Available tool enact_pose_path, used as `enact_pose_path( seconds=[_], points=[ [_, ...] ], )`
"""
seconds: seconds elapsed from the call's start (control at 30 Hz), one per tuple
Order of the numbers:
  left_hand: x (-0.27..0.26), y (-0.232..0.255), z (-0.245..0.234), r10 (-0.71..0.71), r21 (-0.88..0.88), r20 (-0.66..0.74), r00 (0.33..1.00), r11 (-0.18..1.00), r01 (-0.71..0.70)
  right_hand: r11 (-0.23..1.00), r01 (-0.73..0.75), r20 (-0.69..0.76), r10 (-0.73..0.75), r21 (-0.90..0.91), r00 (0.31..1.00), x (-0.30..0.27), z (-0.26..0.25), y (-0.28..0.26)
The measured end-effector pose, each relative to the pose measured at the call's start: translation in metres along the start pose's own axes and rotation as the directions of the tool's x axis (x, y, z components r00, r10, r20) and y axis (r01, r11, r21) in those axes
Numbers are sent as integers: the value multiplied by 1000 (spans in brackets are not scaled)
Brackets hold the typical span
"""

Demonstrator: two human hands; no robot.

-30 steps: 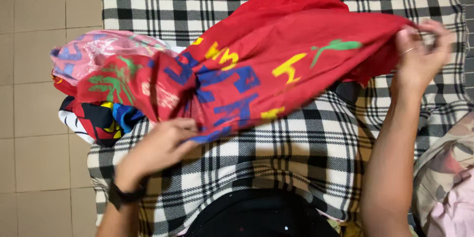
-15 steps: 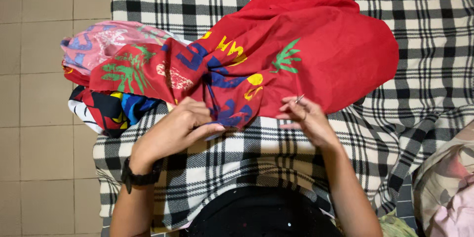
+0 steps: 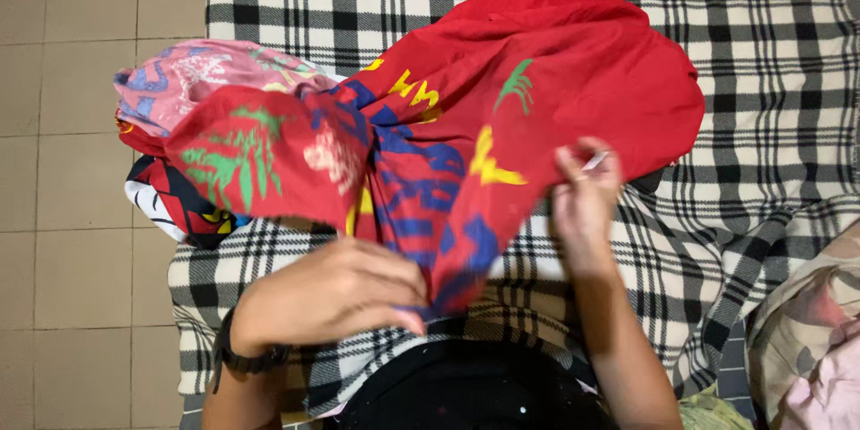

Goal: The person unfolds a red patterned fabric on a plaid bedsheet, then uses scissors to cut along the edge of the fabric. The person continues cutting the fabric in a straight line while holding it steady with the other hand.

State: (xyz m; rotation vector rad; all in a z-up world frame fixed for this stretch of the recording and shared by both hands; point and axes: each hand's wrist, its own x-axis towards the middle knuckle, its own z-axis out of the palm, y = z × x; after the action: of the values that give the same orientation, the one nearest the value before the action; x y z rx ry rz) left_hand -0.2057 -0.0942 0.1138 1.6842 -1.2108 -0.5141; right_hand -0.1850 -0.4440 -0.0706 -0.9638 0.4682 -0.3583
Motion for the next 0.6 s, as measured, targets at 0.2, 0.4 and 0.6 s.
enact_pose_path(
  seconds=[0.2, 0.4, 0.6],
  points=[
    [3, -11, 15, -83, -177, 387, 918, 971, 163, 459, 400, 223, -393, -793, 892, -1, -48, -103],
    [11, -40, 16, -88, -194, 268, 959, 970, 144, -198, 129, 74, 266, -972, 961, -38, -31, -160],
    [37, -83, -7, -264, 228, -252, 931, 919, 322, -150, 288, 266, 153, -946, 952, -22, 4, -160]
  ],
)
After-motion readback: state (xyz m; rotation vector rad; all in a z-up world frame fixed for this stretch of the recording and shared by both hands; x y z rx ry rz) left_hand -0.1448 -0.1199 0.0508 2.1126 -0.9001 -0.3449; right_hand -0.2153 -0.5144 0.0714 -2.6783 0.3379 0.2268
